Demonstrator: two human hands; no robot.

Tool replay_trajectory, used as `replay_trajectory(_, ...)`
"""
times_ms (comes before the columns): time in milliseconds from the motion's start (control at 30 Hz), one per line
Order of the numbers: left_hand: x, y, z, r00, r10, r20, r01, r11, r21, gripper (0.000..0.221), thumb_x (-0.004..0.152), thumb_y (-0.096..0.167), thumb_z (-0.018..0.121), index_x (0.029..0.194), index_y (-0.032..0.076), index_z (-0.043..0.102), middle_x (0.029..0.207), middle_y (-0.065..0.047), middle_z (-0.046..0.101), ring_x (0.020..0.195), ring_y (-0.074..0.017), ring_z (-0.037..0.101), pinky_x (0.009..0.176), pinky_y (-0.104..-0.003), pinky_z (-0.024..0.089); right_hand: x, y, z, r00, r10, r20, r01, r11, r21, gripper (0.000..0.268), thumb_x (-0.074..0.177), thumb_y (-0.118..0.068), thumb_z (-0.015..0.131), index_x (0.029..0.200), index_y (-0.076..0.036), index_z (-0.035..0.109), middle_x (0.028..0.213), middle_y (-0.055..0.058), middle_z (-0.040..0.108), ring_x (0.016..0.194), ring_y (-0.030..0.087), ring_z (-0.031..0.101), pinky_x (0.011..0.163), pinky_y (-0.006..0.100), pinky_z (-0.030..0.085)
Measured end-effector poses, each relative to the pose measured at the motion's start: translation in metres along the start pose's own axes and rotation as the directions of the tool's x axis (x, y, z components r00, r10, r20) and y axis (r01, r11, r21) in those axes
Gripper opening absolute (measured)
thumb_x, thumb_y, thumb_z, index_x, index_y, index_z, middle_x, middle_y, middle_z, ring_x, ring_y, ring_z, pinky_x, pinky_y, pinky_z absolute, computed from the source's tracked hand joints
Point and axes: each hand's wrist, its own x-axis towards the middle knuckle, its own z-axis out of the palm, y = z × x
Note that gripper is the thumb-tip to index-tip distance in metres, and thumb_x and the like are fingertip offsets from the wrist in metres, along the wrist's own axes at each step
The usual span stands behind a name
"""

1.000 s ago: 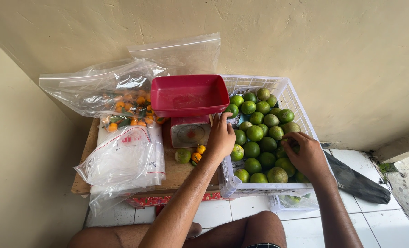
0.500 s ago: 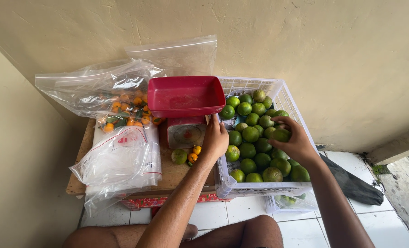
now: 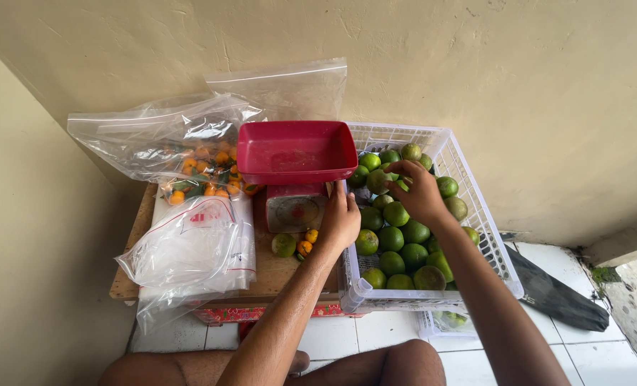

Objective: Weighing limes by placing them one by one into a bowl on a scale and preparing them for packing.

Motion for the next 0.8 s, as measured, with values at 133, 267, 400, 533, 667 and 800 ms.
replay_trajectory(133,0.002,-0.007,0.003,1.0,0.004,0.001,-0.004,1.0,-0.006,0.061,0.106,0.011,0.033,0.162,-0.004,0.015,0.166,-0.031,0.023,0.155,-0.0429,0.023,0.126,-0.052,0.023,-0.031,-0.014,-0.031,0.992,0.004,0.128,0.024,0.976,-0.216,0.034,0.097,-0.018,0.072,0.129,-0.01,0.066,0.124,0.023,0.061,0.128,0.044,0.061,0.105,0.062,0.051)
replay_trajectory(267,0.005,-0.01,0.005,1.0,0.012,-0.002,-0.012,1.0,-0.007,0.06,0.106,0.01,0.034,0.161,-0.005,0.016,0.165,-0.032,0.023,0.154,-0.0438,0.024,0.126,-0.052,0.023,-0.058,-0.007,-0.031,0.961,0.104,0.257,-0.003,0.93,-0.367,0.049,0.094,-0.023,0.071,0.14,-0.014,0.058,0.133,0.027,0.057,0.13,0.048,0.058,0.107,0.066,0.05)
replay_trajectory(400,0.003,-0.005,0.003,1.0,0.01,0.004,-0.01,1.0,-0.007,0.061,0.105,0.011,0.033,0.162,-0.004,0.015,0.166,-0.031,0.022,0.154,-0.0439,0.023,0.126,-0.052,0.023,-0.053,0.013,-0.014,0.947,0.096,0.305,0.066,0.875,-0.48,0.062,0.1,-0.029,0.065,0.154,-0.013,0.041,0.134,0.027,0.055,0.124,0.051,0.058,0.097,0.064,0.053)
replay_trajectory(533,0.006,-0.014,0.006,1.0,0.006,0.017,-0.005,1.0,-0.019,0.062,0.106,0.011,0.032,0.163,-0.002,0.012,0.168,-0.029,0.018,0.156,-0.0418,0.02,0.127,-0.051,0.021,-0.035,0.036,0.0,0.948,0.101,0.3,0.107,0.79,-0.604,0.055,0.104,-0.037,0.061,0.15,-0.009,0.047,0.125,0.026,0.057,0.11,0.048,0.065,0.085,0.06,0.057)
replay_trajectory(667,0.001,0.0,0.0,1.0,-0.008,0.012,0.008,1.0,-0.016,0.062,0.107,0.012,0.032,0.163,-0.002,0.012,0.168,-0.029,0.018,0.156,-0.0418,0.019,0.127,-0.051,0.021,-0.023,0.008,0.006,0.966,0.097,0.24,0.018,0.901,-0.434,0.056,0.104,-0.039,0.063,0.147,-0.007,0.046,0.123,0.027,0.055,0.11,0.048,0.065,0.088,0.062,0.057)
replay_trajectory(800,-0.002,0.007,-0.004,1.0,-0.011,0.025,0.012,1.0,-0.016,0.061,0.107,0.013,0.031,0.162,-0.003,0.012,0.167,-0.031,0.018,0.156,-0.0436,0.018,0.127,-0.053,0.02,-0.017,0.003,0.029,0.972,-0.065,0.226,0.14,0.933,-0.332,0.044,0.106,-0.019,0.06,0.145,-0.006,0.044,0.121,0.026,0.058,0.115,0.049,0.064,0.092,0.065,0.057)
